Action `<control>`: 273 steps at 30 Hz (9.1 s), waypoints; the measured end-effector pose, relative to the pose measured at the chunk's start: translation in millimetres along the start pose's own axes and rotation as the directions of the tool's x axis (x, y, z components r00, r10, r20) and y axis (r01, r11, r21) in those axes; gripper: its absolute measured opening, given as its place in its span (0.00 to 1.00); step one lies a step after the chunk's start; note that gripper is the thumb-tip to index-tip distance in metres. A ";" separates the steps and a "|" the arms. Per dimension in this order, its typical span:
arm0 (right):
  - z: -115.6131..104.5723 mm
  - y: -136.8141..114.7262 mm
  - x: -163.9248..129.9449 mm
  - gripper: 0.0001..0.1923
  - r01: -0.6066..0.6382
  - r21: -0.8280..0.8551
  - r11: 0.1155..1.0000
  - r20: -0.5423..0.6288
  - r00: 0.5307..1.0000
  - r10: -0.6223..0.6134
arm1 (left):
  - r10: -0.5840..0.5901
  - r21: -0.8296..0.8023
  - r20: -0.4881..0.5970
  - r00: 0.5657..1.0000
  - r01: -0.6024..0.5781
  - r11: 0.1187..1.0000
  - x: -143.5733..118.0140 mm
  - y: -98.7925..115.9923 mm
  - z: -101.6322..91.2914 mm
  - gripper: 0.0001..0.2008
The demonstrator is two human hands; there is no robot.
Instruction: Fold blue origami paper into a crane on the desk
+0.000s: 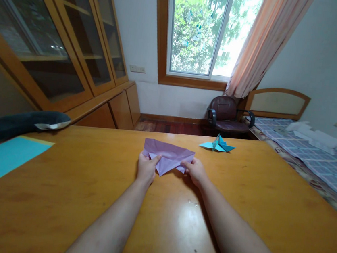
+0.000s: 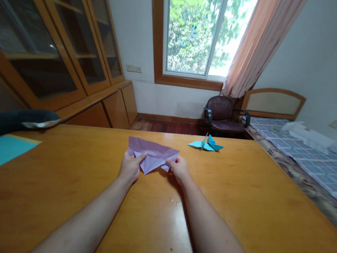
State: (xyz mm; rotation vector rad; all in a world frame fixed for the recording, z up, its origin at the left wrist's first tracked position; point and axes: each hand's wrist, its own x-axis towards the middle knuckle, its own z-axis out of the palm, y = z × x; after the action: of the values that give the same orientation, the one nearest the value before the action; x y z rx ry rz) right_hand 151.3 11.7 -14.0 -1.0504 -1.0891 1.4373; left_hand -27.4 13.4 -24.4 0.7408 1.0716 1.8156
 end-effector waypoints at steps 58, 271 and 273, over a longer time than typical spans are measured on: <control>0.2 0.6 -9.2 0.27 0.381 -0.851 0.360 0.357 0.924 -0.134 | 0.023 0.960 0.239 0.971 -0.233 -0.158 -14.2 45.4 -12.4 0.30; 20.1 10.2 -15.1 0.07 0.360 -0.030 0.933 0.146 0.925 -0.352 | -0.236 0.177 0.347 0.908 0.183 0.967 -32.3 10.1 5.4 0.11; 19.0 9.2 -16.0 0.09 0.386 -0.060 0.921 0.171 0.913 -0.371 | -0.247 0.199 0.334 0.910 0.188 0.962 -31.3 8.4 4.8 0.13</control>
State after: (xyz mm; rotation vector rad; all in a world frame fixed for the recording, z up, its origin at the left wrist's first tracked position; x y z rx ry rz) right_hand 132.8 -6.8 -17.8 -0.7432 -1.4000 1.1758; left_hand -13.0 -15.0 -16.5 0.9649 1.0202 1.3500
